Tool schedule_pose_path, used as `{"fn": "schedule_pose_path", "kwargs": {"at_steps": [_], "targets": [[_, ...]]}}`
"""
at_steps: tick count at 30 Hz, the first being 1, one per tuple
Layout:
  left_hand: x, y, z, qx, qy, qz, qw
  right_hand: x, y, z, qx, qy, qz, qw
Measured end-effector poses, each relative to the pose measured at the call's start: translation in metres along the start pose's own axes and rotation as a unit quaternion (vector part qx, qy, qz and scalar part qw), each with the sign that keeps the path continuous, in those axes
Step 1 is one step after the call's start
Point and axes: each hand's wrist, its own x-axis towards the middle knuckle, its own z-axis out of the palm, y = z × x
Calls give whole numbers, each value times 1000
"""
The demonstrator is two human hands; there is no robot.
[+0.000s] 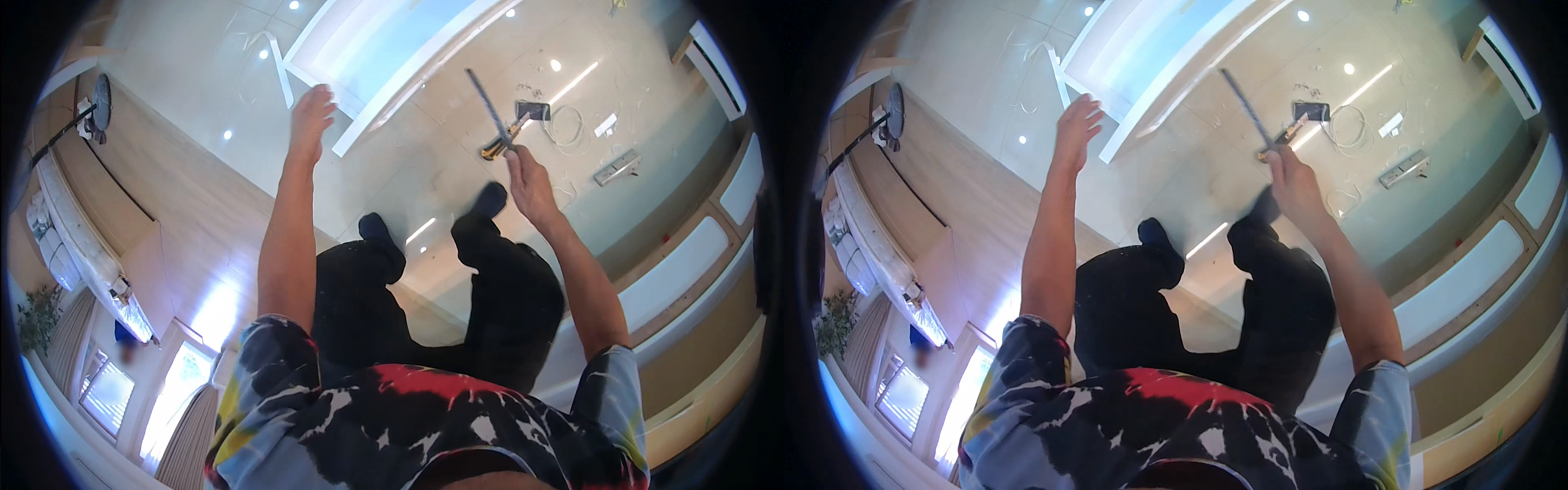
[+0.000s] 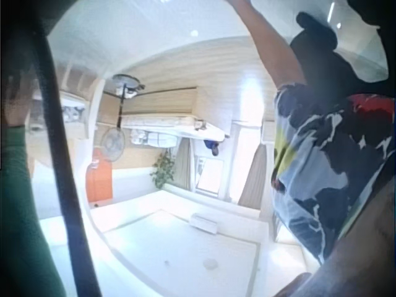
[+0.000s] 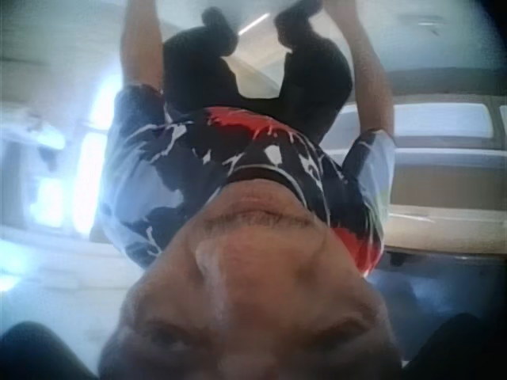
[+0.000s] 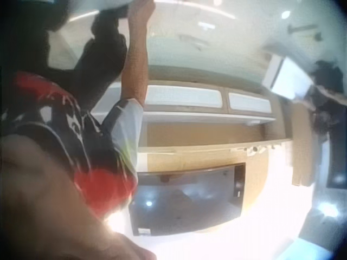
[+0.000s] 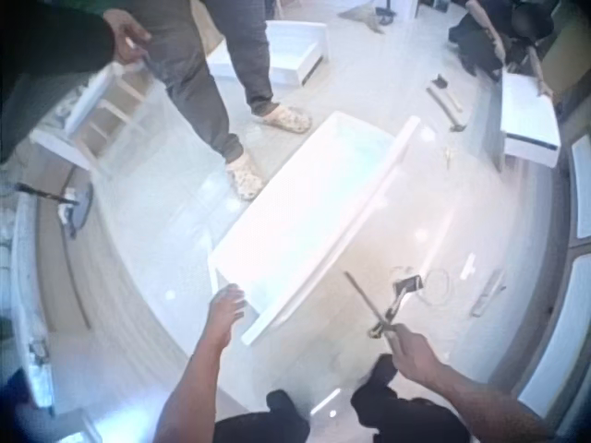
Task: The person kneels on the floor and assembles a white furniture unit. They use a utility knife to trim a plastic film, a hand plane to smooth the edges, and a screwdriver to tighten screws. Another person assists by holding the unit steady.
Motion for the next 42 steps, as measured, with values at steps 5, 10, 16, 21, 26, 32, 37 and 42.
{"fn": "schedule_pose_path", "kwargs": {"at_steps": [5, 10, 16, 21, 26, 32, 37, 42], "targets": [[-7, -43, 7, 74, -38, 18, 996, 61, -64, 51, 21, -53, -91, 994], [-42, -61, 1, 205, 37, 193, 959, 66, -51, 100, 51, -3, -96, 994], [-44, -58, -3, 372, -20, 178, 911, 84, -21, 106, 36, 69, -174, 982], [13, -37, -45, 337, -13, 272, 901, 103, -59, 74, 53, 121, -154, 979], [44, 13, -58, 463, -14, 267, 845, 104, -78, 110, 99, 196, -122, 968], [51, 24, -40, 540, -10, 289, 790, 93, -93, 184, 39, 144, -65, 987], [61, 40, -24, 614, -50, 215, 758, 91, -75, 211, -14, 110, -90, 990], [63, 37, -11, 568, -48, 177, 802, 102, -57, 240, -14, 165, -148, 975]]}}
